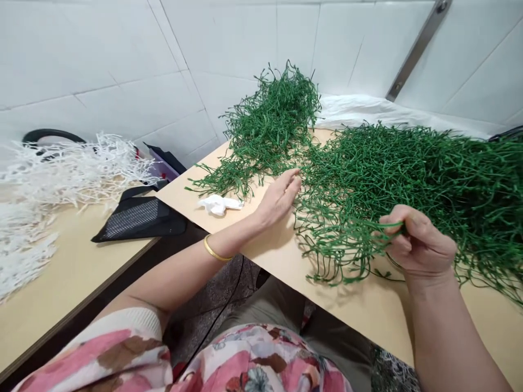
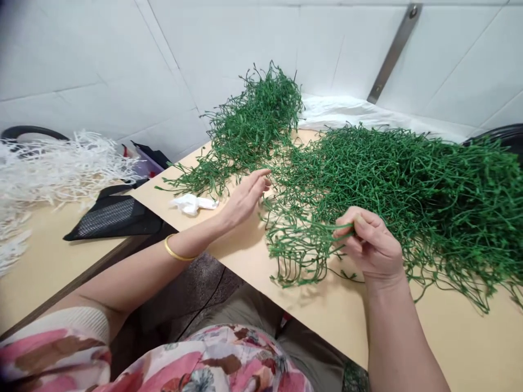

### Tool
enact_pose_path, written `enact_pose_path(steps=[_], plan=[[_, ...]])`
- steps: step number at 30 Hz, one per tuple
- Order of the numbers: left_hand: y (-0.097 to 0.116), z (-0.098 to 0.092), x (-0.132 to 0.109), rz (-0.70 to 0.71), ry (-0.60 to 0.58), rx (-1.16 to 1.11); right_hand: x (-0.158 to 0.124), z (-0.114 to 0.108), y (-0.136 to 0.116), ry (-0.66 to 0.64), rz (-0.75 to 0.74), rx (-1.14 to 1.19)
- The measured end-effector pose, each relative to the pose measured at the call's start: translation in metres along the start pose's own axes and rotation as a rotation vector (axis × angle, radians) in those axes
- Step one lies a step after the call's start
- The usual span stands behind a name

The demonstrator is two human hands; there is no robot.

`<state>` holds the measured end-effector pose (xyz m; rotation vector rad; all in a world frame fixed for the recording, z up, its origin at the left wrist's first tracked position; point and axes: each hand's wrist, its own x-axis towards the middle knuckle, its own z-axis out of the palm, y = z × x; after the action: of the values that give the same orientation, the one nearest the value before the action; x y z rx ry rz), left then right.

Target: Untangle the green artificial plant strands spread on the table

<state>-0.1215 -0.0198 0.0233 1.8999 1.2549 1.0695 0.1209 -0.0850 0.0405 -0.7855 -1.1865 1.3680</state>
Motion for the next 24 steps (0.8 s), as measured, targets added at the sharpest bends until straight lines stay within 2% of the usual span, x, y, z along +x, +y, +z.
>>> enact_pose_path(steps=[2,3,4,6,9,12,15,18,20,22,24], plan=[[-0.007,0.003,-0.002,0.100,-0.078,0.251,-0.001,-0.001,-0.001,0.003,-0.041,0.007],[-0.010,0.007,-0.002,0.137,-0.168,0.360,-0.001,-0.002,-0.001,0.005,-0.055,0.013],[-0.013,0.012,0.000,0.179,-0.253,0.458,-0.001,-0.004,0.000,0.010,-0.062,0.021],[-0.017,0.026,0.008,0.250,-0.341,0.621,0.001,-0.007,0.002,0.028,-0.050,0.036],[-0.022,0.050,0.034,0.297,-0.341,0.754,0.005,-0.012,0.007,0.086,-0.005,0.048],[-0.026,0.064,0.068,0.269,-0.318,0.822,0.011,-0.017,0.011,0.139,0.014,0.086],[-0.023,0.062,0.092,0.232,-0.345,0.841,0.018,-0.021,0.014,0.223,0.030,0.167],[-0.009,0.047,0.098,0.241,-0.410,0.826,0.024,-0.025,0.017,0.285,0.069,0.244],[0.005,0.036,0.091,0.256,-0.368,0.817,0.026,-0.027,0.019,0.304,0.081,0.275],[0.017,0.026,0.079,0.270,-0.107,0.771,0.027,-0.028,0.020,0.324,0.083,0.293],[0.025,0.017,0.067,0.288,0.067,0.686,0.028,-0.027,0.020,0.339,0.075,0.312]])
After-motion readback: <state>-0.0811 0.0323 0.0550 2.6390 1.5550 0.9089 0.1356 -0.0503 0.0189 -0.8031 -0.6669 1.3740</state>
